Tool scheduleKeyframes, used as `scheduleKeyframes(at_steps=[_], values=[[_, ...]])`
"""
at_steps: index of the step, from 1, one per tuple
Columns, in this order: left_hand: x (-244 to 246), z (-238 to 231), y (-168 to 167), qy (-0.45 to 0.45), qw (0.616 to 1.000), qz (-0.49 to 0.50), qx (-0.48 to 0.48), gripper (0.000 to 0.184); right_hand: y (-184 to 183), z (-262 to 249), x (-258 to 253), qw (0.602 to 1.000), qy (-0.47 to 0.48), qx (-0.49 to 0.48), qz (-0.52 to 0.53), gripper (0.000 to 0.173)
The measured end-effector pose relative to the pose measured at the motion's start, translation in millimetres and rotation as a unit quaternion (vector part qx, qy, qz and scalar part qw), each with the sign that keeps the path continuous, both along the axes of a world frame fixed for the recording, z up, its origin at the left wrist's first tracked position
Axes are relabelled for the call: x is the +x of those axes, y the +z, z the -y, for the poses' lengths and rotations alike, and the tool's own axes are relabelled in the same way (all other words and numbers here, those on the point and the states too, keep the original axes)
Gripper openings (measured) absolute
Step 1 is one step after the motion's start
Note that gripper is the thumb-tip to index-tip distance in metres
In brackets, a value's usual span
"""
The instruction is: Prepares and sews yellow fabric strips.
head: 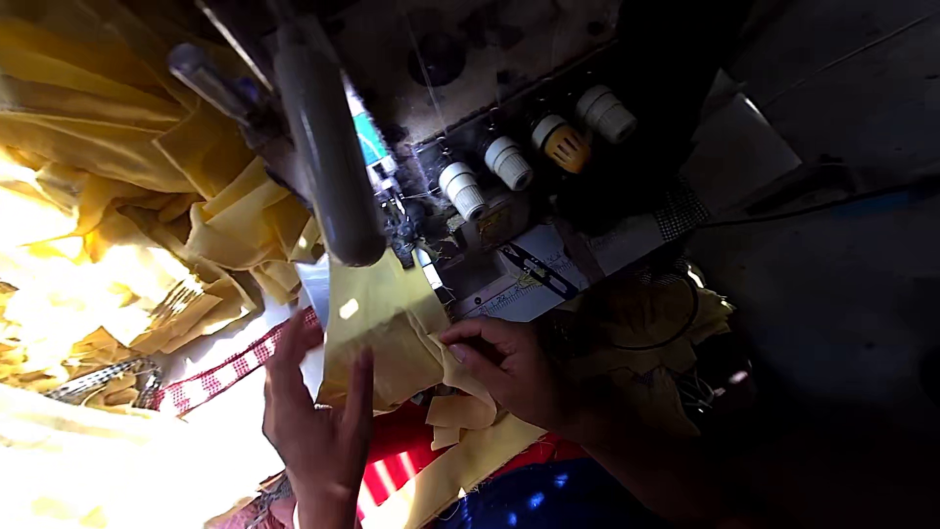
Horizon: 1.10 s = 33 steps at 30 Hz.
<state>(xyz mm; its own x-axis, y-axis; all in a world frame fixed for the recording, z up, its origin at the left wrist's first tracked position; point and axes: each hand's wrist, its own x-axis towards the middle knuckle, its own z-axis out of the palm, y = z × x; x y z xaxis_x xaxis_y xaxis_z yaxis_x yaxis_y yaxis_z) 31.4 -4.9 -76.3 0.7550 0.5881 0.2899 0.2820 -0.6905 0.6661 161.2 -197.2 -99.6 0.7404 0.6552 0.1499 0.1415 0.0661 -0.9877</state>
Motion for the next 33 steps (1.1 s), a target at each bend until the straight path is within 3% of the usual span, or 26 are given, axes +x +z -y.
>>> scheduleKeyframes(at_steps=[1, 4, 6, 9, 11, 14, 18, 21, 24, 27, 30, 31, 33], values=[[-16.6, 1.2, -9.8, -0.002, 0.999, -0.005, -0.048, 0.068, 0.2, 10.3, 6.2, 0.999, -0.016, -0.008, 0.05, 0.021], [-54.6, -11.0, -35.6, -0.052, 0.986, 0.037, -0.153, 0.022, 10.6, 51.9, 45.5, 0.982, -0.143, 0.02, 0.122, 0.019], [-65.1, -22.6, -36.6, -0.087, 0.981, 0.041, -0.169, 0.014, 27.2, 78.5, 80.8, 0.96, -0.245, 0.034, 0.132, 0.017], [-56.3, -25.5, -42.7, -0.081, 0.965, 0.072, -0.237, 0.017, 43.5, 99.7, 139.4, 0.927, -0.328, 0.036, 0.178, 0.023], [-52.2, -26.7, -47.9, -0.07, 0.965, 0.083, -0.238, 0.016, 51.3, 98.4, 172.6, 0.926, -0.335, 0.009, 0.174, 0.033], [-53.7, -25.0, -50.8, -0.093, 0.963, 0.089, -0.238, 0.019, 63.4, 84.5, 199.6, 0.937, -0.318, 0.01, 0.148, 0.033], [-55.4, -27.2, -56.4, -0.123, 0.989, 0.034, -0.082, 0.05, 75.9, 67.4, 206.1, 0.924, -0.346, -0.032, 0.159, 0.026], [-52.8, -21.5, -61.2, -0.104, 0.994, 0.03, -0.009, 0.045, 75.0, 73.1, 187.8, 0.907, -0.373, -0.045, 0.189, 0.036], [-61.7, -10.1, -50.0, -0.113, 0.992, 0.023, -0.057, 0.027, 62.8, 77.4, 132.5, 0.911, -0.354, -0.052, 0.203, 0.04], [-71.5, 4.0, -29.1, -0.106, 0.983, 0.026, -0.146, 0.022, 30.6, 53.3, 60.9, 0.958, -0.21, -0.032, 0.192, 0.029], [-75.6, 10.4, -12.8, -0.11, 0.961, 0.047, -0.25, 0.026, 9.3, 22.4, 3.3, 0.964, -0.084, -0.156, 0.197, 0.052], [-76.2, 9.9, -11.3, -0.104, 0.959, 0.048, -0.26, 0.029, 1.2, 13.2, -8.0, 0.949, -0.086, -0.202, 0.225, 0.048], [-78.9, 6.4, -14.3, -0.071, 0.965, 0.05, -0.246, 0.034, -14.1, 2.9, -20.3, 0.92, -0.124, -0.227, 0.293, 0.021]])
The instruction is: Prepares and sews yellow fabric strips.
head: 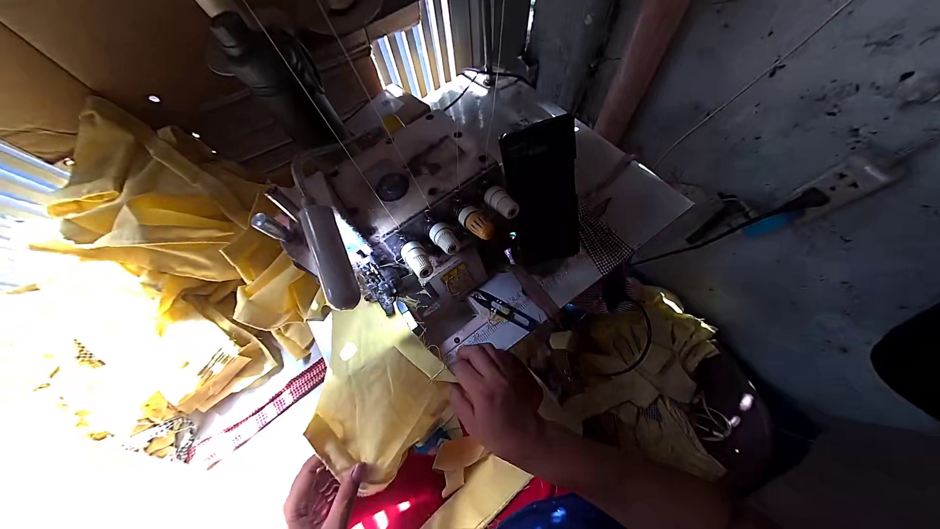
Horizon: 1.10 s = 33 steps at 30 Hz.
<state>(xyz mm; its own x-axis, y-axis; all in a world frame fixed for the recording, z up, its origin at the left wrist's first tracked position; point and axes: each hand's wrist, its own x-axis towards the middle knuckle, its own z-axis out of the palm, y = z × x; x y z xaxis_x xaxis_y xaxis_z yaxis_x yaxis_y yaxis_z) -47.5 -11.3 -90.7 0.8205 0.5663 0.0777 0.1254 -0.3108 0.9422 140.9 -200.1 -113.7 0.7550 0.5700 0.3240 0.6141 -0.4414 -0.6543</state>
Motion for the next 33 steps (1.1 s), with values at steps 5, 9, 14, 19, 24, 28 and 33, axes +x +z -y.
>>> scheduleKeyframes(at_steps=[5, 9, 14, 19, 24, 28, 33], values=[[0.0, 1.0, -7.1, 0.086, 0.994, -0.005, 0.064, 0.044, 6.6, 26.5, 2.1, 0.972, 0.041, 0.145, -0.183, 0.02], [9.9, 13.2, -5.7, 0.129, 0.963, -0.014, 0.235, 0.071, 14.6, 55.4, 3.1, 0.905, 0.103, 0.167, -0.378, 0.024], [40.7, 65.5, 32.8, 0.03, 0.988, -0.014, 0.15, 0.037, 25.5, 75.2, -32.0, 0.978, 0.158, 0.06, -0.125, 0.026], [75.1, 90.8, 29.7, -0.018, 0.998, -0.041, -0.033, 0.032, 24.3, 76.6, -54.7, 0.98, 0.195, 0.028, -0.006, 0.019], [77.7, 84.6, 33.9, -0.037, 0.983, -0.052, -0.173, 0.025, 17.5, 76.7, -53.1, 0.972, 0.234, -0.028, 0.02, 0.016], [73.0, 73.3, 41.3, -0.067, 0.956, -0.003, -0.285, 0.025, 15.5, 79.3, -29.2, 0.93, 0.35, -0.102, -0.046, 0.019], [72.4, 63.6, 59.8, -0.105, 0.871, 0.047, -0.477, 0.027, 38.2, 48.1, 25.4, 0.968, 0.179, 0.045, -0.171, 0.029]])
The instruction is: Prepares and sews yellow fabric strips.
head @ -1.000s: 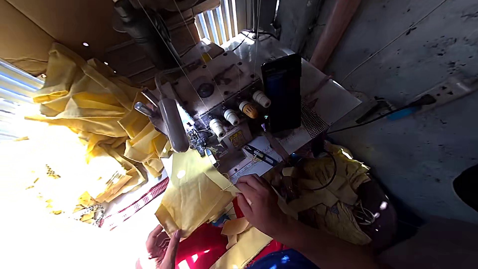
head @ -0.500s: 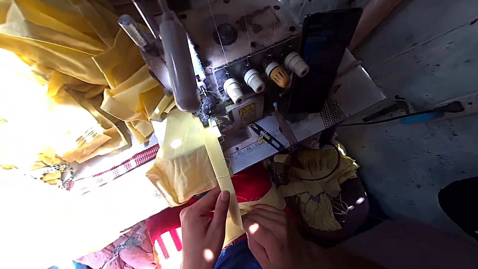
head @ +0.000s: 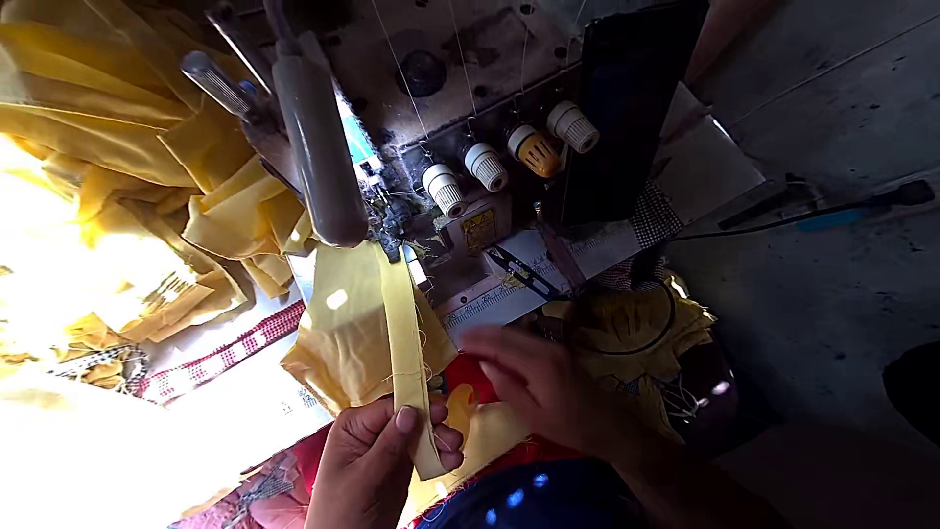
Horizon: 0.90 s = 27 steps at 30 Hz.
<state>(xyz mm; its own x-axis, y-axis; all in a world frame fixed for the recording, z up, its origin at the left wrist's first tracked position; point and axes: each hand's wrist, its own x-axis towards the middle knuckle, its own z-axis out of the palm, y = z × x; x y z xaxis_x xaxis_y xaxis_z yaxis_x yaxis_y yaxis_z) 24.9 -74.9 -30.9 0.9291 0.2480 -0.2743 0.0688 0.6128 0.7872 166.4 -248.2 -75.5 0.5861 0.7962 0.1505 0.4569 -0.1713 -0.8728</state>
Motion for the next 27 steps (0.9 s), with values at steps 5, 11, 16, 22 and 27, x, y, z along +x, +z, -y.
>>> scheduleKeyframes(at_steps=[5, 11, 16, 22, 27], values=[[5.1, 20.4, -20.1, 0.023, 0.997, -0.055, 0.042, 0.025, -23.3, -59.5, 6.1, 0.957, -0.052, 0.126, -0.255, 0.034], [-14.4, 31.3, -47.4, 0.071, 0.966, -0.093, 0.23, 0.025, -28.0, -31.0, -29.3, 0.941, -0.041, 0.129, -0.311, 0.019], [-24.7, 35.5, -56.6, 0.049, 0.966, -0.103, 0.234, 0.023, -22.9, -11.2, -39.8, 0.931, -0.027, 0.109, -0.348, 0.017], [-26.1, 37.4, -49.4, 0.035, 0.978, -0.065, 0.193, 0.021, -18.9, -6.6, -37.2, 0.939, -0.009, 0.091, -0.332, 0.016], [-25.8, 38.1, -46.4, 0.02, 0.981, -0.048, 0.187, 0.023, -17.0, -4.5, -35.3, 0.936, 0.004, 0.083, -0.343, 0.017]])
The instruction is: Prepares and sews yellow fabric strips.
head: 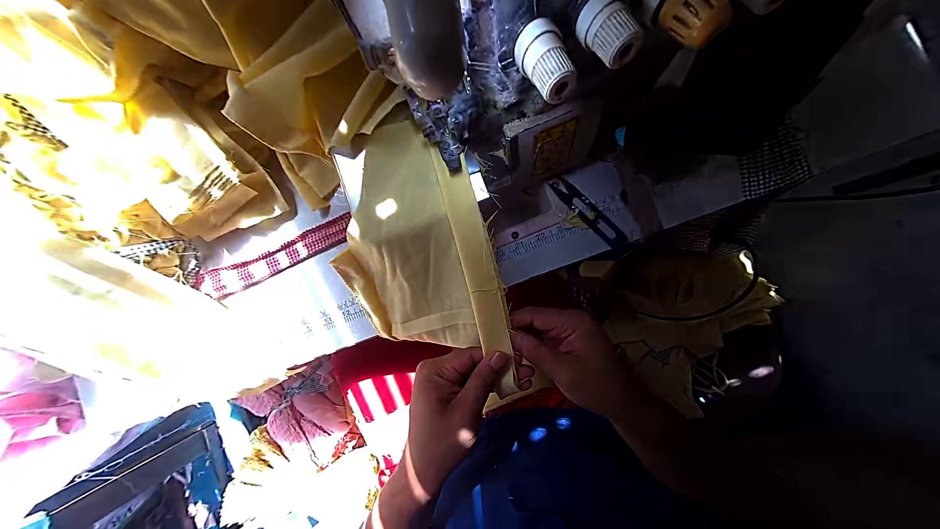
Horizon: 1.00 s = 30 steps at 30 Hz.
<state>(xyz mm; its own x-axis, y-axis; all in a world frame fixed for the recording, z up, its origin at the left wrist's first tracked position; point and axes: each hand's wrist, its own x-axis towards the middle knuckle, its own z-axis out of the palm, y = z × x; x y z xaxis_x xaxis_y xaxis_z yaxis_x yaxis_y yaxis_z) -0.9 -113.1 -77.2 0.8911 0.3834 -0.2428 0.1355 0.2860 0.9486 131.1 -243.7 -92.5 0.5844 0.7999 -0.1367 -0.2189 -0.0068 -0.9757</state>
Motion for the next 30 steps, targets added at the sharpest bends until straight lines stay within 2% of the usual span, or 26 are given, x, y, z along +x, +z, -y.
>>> scheduleKeyframes(at_steps=[5, 15, 20, 22, 24, 27, 30], values=[[1.7, 2.4, -3.7, 0.031, 0.999, -0.007, 0.019, 0.015, 1.9, 1.3, 2.7, 1.0, 0.013, 0.01, -0.008, 0.019], [3.4, 6.2, -6.0, 0.064, 0.995, -0.006, 0.079, 0.013, 1.9, 1.7, 5.5, 1.0, 0.022, 0.019, 0.003, 0.021], [5.7, 6.1, -8.6, 0.049, 0.988, -0.013, 0.147, 0.017, 5.9, -1.4, 3.9, 0.997, 0.005, 0.008, 0.083, 0.023], [3.5, -7.7, 1.2, -0.03, 0.963, -0.027, 0.267, 0.02, 8.6, -3.4, 2.1, 0.992, -0.015, -0.004, 0.125, 0.024], [2.9, -31.1, 25.6, -0.104, 0.904, -0.04, 0.414, 0.025, 12.2, -4.3, 3.2, 0.99, -0.017, 0.012, 0.14, 0.024], [17.5, -55.4, 56.2, -0.031, 0.882, 0.034, 0.469, 0.024, 17.8, -3.5, 2.8, 0.994, -0.019, 0.052, 0.098, 0.023], [48.8, -69.3, 52.3, -0.006, 0.823, 0.071, 0.563, 0.04, 18.0, -0.6, 3.9, 0.994, -0.021, 0.078, 0.071, 0.022]])
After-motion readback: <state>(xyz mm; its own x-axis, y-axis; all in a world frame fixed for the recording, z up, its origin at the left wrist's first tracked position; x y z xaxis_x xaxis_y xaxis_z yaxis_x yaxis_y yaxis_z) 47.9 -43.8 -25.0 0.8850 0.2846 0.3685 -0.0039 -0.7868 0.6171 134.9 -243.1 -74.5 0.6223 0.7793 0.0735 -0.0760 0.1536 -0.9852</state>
